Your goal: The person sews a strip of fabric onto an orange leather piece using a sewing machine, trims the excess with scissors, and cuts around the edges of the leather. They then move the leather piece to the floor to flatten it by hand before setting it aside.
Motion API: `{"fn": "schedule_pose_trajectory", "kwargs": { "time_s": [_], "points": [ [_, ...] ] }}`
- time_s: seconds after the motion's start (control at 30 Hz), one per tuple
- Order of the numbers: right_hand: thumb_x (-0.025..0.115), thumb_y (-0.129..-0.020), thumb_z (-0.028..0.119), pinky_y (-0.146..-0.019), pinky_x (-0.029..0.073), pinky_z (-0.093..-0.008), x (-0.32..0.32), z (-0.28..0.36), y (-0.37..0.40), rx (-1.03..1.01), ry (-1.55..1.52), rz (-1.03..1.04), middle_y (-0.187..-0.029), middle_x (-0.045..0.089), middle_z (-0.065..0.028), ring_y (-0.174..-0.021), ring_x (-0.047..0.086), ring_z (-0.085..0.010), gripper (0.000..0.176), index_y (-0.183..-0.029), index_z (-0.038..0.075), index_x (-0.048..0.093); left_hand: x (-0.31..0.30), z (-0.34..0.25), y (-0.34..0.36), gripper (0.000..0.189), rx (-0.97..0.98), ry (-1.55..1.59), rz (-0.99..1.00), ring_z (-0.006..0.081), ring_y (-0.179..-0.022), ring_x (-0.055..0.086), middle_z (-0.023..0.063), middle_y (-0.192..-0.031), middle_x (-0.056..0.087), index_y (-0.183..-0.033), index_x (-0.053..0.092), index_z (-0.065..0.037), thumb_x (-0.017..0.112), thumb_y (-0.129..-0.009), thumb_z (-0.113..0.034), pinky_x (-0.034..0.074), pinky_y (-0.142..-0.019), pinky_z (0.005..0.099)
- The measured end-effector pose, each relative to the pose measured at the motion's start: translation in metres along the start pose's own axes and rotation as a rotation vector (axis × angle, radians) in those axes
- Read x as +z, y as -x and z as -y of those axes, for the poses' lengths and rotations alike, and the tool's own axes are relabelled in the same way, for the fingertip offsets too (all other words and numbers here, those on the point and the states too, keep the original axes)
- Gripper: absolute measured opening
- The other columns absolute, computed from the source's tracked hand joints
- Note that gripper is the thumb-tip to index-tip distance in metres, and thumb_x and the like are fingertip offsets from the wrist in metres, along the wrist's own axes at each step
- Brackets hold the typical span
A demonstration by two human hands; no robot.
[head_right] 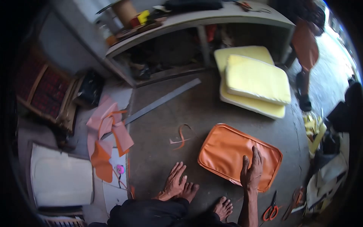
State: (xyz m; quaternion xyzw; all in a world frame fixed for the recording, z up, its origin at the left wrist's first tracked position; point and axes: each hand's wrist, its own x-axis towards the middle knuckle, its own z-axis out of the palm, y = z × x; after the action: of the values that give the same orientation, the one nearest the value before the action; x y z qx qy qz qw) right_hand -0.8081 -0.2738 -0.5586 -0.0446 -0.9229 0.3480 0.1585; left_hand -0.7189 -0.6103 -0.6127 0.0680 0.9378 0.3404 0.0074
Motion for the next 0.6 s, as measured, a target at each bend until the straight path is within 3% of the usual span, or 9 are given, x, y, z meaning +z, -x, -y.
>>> {"fn": "schedule_pose_trajectory", "kwargs": {
  "time_s": [0.13,0.2,0.27,0.33,0.4,0.43,0.53,0.57,0.6],
  "points": [
    [0.066,-0.103,0.014,-0.104,0.051,-0.0459,0.042,0.046,-0.022,-0.08,-0.166,0.051,-0.129,0.071,-0.0217,-0.12,0.067,-0.0363,0.039,-0.138,-0.003,0.061,-0.025,0.04,0.057,0.05,-0.346,0.022,-0.129,0.0459,-0.143,0.048,0.0251,-0.155,0.05,-0.146,0.054,0.001,0.063,-0.099,-0.015,0.04,-0.119,0.0501],
    [0.065,-0.102,0.012,-0.094,0.056,-0.0422,0.059,0.072,-0.015,-0.029,-0.296,0.228,-0.12,0.075,-0.02,-0.107,0.073,-0.0334,0.037,-0.137,-0.001,0.063,-0.044,0.082,0.065,0.049,-0.409,-0.122,-0.271,0.0471,-0.135,0.052,0.0272,-0.149,0.053,-0.14,0.055,0.005,0.065,-0.097,-0.017,0.042,-0.116,0.0506],
    [0.065,-0.102,0.013,-0.085,0.058,-0.0405,0.071,0.099,-0.005,-0.054,-0.341,0.433,-0.115,0.076,-0.0198,-0.102,0.076,-0.0275,0.035,-0.135,0.0,0.064,-0.073,0.131,0.054,0.058,-0.469,-0.232,-0.335,0.0476,-0.138,0.051,0.0279,-0.151,0.052,-0.147,0.05,0.002,0.068,-0.095,-0.015,0.041,-0.117,0.0505],
    [0.065,-0.102,0.015,-0.085,0.059,-0.0416,0.078,0.116,0.006,-0.127,-0.34,0.681,-0.115,0.076,-0.0215,-0.101,0.076,-0.032,0.035,-0.133,0.0,0.065,-0.094,0.198,0.035,0.063,-0.557,-0.307,-0.405,0.0467,-0.143,0.046,0.0282,-0.153,0.05,-0.151,0.046,0.002,0.069,-0.095,-0.016,0.039,-0.12,0.0498],
    [0.066,-0.101,0.017,-0.086,0.059,-0.0431,0.084,0.11,0.012,-0.223,-0.278,0.787,-0.114,0.075,-0.0224,-0.102,0.075,-0.0358,0.034,-0.131,0.001,0.067,-0.124,0.239,0.016,0.065,-0.58,-0.531,-0.475,0.0469,-0.145,0.043,0.0273,-0.155,0.047,-0.15,0.045,0.004,0.069,-0.096,-0.022,0.036,-0.122,0.0495],
    [0.066,-0.1,0.018,-0.087,0.06,-0.0446,0.083,0.104,0.019,-0.301,-0.221,0.875,-0.114,0.075,-0.0233,-0.103,0.074,-0.0396,0.034,-0.129,0.001,0.068,-0.14,0.249,0.008,0.07,-0.675,-0.59,-0.418,0.0452,-0.149,0.039,0.0262,-0.159,0.044,-0.153,0.043,0.003,0.07,-0.095,-0.025,0.035,-0.124,0.0482],
    [0.069,-0.097,0.018,-0.081,0.059,-0.0438,0.069,0.081,0.027,-0.248,-0.141,0.922,-0.105,0.075,-0.0235,-0.094,0.075,-0.0394,0.032,-0.124,0.002,0.071,-0.155,0.311,0.002,0.077,-0.784,-0.498,-0.252,0.0402,-0.155,0.032,0.0229,-0.165,0.038,-0.157,0.039,0.001,0.073,-0.095,-0.031,0.034,-0.125,0.0456],
    [0.07,-0.096,0.019,-0.079,0.06,-0.0443,0.073,0.06,0.035,-0.319,-0.135,0.842,-0.105,0.075,-0.0235,-0.093,0.076,-0.0392,0.032,-0.123,0.002,0.072,-0.147,0.297,0.0,0.073,-0.811,-0.582,-0.339,0.0394,-0.15,0.04,0.0238,-0.158,0.046,-0.152,0.045,0.002,0.073,-0.095,-0.035,0.039,-0.121,0.046],
    [0.07,-0.096,0.019,-0.079,0.06,-0.0453,0.068,0.05,0.039,-0.268,-0.183,0.815,-0.106,0.075,-0.0237,-0.092,0.075,-0.0399,0.032,-0.124,0.003,0.072,-0.143,0.276,-0.048,0.073,-0.737,-0.573,-0.314,0.0394,-0.15,0.04,0.0238,-0.158,0.046,-0.152,0.045,0.002,0.073,-0.095,-0.035,0.039,-0.121,0.046]
  ]
}}
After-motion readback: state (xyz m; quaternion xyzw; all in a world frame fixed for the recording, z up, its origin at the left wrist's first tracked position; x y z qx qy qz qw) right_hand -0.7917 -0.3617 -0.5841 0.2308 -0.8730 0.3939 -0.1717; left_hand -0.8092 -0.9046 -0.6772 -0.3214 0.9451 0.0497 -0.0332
